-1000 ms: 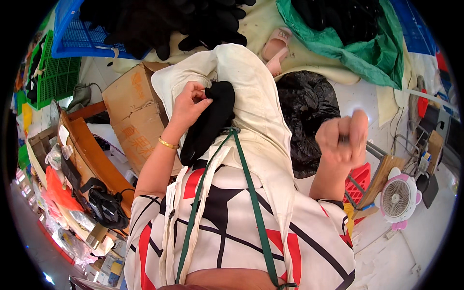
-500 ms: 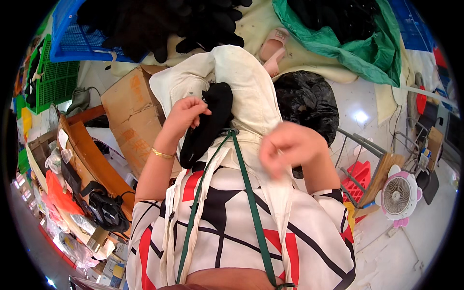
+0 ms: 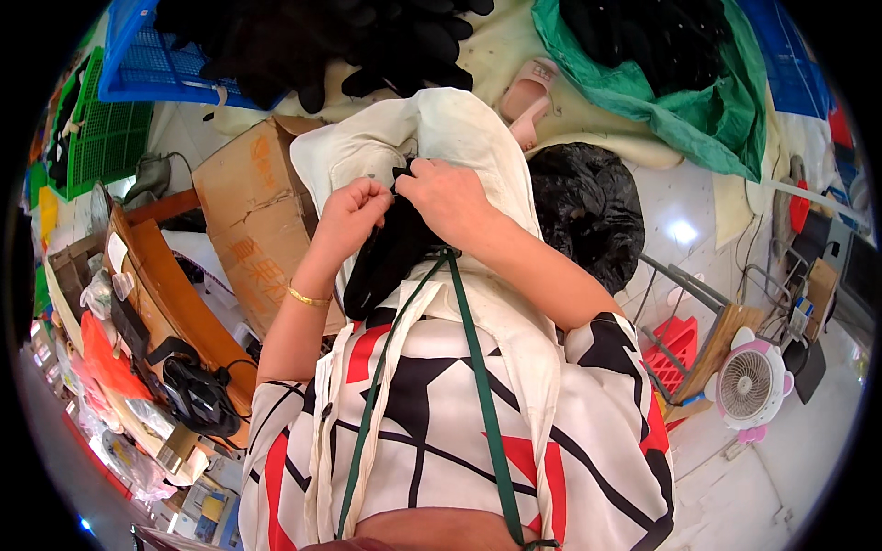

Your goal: The person sits on the floor in a workshop and sews black slip-on shoes using a needle and thread. They pick up shoes from a blue crate, stitch the soles or edges, and place the finished shoes into a cardboard box.

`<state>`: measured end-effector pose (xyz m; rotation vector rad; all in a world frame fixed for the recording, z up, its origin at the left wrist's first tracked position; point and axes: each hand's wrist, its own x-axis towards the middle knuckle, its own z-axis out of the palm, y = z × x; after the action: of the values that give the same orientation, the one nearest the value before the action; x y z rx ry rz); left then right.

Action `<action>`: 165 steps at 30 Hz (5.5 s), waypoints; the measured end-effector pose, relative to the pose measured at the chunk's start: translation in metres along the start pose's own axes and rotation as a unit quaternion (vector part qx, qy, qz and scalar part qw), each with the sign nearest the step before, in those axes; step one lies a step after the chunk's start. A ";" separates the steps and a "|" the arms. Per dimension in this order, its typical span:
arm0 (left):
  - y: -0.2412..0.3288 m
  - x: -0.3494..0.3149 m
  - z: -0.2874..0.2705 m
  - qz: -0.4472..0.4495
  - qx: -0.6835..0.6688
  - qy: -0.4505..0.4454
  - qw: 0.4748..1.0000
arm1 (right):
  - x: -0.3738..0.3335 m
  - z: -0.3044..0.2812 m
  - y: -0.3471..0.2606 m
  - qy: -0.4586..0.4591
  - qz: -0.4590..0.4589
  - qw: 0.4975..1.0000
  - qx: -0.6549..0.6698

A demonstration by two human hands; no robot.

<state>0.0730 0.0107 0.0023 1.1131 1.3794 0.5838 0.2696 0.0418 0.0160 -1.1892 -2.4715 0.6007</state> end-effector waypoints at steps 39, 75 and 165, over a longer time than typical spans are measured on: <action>0.016 -0.005 0.022 0.306 0.420 0.153 0.841 | -0.072 -0.049 0.102 0.318 0.336 0.546 0.699; -0.045 0.020 0.019 0.128 0.012 0.080 0.988 | -0.024 -0.041 0.000 -0.004 0.025 0.999 -0.040; 0.016 -0.059 0.003 0.035 -0.221 0.150 0.963 | 0.007 -0.035 -0.021 0.079 0.106 0.933 0.334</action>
<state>0.0705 -0.0348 0.0435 0.7308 1.3765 1.0892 0.2681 0.0433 0.0571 -1.1523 -1.7753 1.2265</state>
